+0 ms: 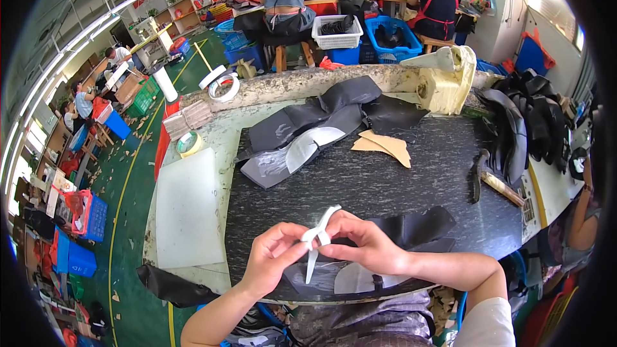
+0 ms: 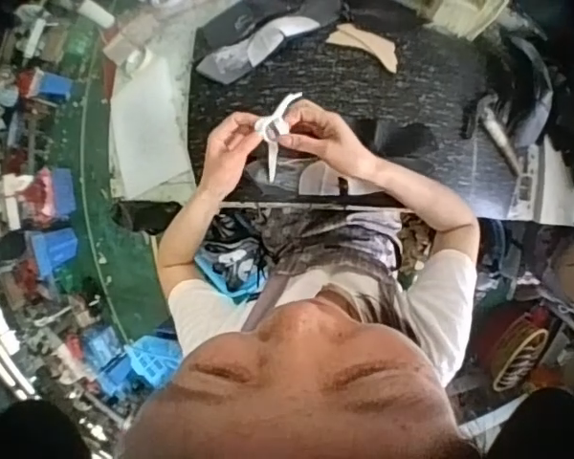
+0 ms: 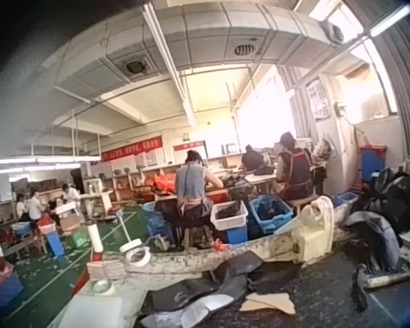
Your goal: Assembling shoe upper components by applying reinforcement strips and folding edges at a factory workbench.
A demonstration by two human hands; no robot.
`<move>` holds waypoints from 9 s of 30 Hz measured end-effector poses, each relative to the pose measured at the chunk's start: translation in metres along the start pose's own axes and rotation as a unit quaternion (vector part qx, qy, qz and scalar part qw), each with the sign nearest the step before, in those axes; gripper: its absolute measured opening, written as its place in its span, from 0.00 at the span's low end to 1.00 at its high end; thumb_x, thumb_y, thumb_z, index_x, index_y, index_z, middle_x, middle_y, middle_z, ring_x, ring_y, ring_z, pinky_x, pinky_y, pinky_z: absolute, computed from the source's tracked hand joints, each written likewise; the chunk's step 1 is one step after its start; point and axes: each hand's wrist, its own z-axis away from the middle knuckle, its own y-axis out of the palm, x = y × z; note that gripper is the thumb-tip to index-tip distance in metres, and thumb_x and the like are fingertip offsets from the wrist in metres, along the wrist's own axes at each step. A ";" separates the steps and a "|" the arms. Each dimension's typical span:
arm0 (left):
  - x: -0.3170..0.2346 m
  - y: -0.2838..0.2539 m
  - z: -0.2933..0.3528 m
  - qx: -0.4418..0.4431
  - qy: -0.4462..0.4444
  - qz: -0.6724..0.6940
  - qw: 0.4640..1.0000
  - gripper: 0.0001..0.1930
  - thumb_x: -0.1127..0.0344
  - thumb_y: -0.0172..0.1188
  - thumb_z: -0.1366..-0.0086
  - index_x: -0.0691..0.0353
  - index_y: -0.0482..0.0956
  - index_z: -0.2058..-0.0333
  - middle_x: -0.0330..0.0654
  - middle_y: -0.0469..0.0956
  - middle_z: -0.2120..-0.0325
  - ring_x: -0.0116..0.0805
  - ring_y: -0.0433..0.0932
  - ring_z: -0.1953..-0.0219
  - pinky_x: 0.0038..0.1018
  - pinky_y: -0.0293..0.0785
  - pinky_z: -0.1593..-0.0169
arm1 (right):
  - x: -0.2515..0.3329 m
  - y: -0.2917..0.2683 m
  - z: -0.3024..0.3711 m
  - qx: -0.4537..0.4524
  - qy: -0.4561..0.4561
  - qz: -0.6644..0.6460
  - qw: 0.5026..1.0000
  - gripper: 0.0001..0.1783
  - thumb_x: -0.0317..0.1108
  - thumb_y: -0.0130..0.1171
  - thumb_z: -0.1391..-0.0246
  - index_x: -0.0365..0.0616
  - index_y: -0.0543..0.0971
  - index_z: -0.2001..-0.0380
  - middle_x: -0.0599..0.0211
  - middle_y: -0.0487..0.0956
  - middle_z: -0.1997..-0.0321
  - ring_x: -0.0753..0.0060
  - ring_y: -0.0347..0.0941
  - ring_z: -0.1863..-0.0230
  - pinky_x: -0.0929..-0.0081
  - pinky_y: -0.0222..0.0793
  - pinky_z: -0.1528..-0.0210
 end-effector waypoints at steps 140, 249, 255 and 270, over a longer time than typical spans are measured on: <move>0.044 0.071 0.026 0.198 0.237 -0.601 0.737 0.16 0.72 0.60 0.42 0.79 0.80 0.57 0.58 0.77 0.51 0.53 0.76 0.45 0.39 0.75 0.41 | -0.011 -0.019 0.112 0.026 -0.148 0.486 0.861 0.14 0.31 0.62 0.57 0.35 0.79 0.65 0.58 0.79 0.55 0.59 0.79 0.51 0.63 0.76 0.44; 0.049 0.070 0.035 0.229 0.235 -0.723 0.608 0.23 0.65 0.57 0.42 0.47 0.83 0.47 0.38 0.74 0.59 0.30 0.71 0.68 0.30 0.72 0.62 | 0.012 -0.065 0.137 0.141 -0.151 0.623 0.755 0.22 0.32 0.61 0.62 0.37 0.84 0.59 0.62 0.79 0.52 0.71 0.78 0.58 0.78 0.77 0.60; 0.056 0.079 0.038 0.162 0.230 -0.682 0.675 0.21 0.64 0.59 0.46 0.50 0.85 0.52 0.34 0.77 0.61 0.29 0.73 0.67 0.32 0.68 0.58 | 0.007 -0.059 0.120 0.140 -0.127 0.541 0.820 0.10 0.31 0.61 0.65 0.41 0.78 0.74 0.51 0.79 0.55 0.64 0.80 0.61 0.77 0.80 0.65; 0.044 0.062 0.025 0.272 0.334 -0.718 0.546 0.16 0.67 0.55 0.42 0.65 0.85 0.59 0.46 0.84 0.56 0.32 0.77 0.64 0.27 0.73 0.55 | 0.014 -0.045 0.115 0.176 -0.138 0.574 0.788 0.08 0.35 0.57 0.57 0.44 0.78 0.72 0.57 0.81 0.49 0.71 0.77 0.59 0.82 0.76 0.54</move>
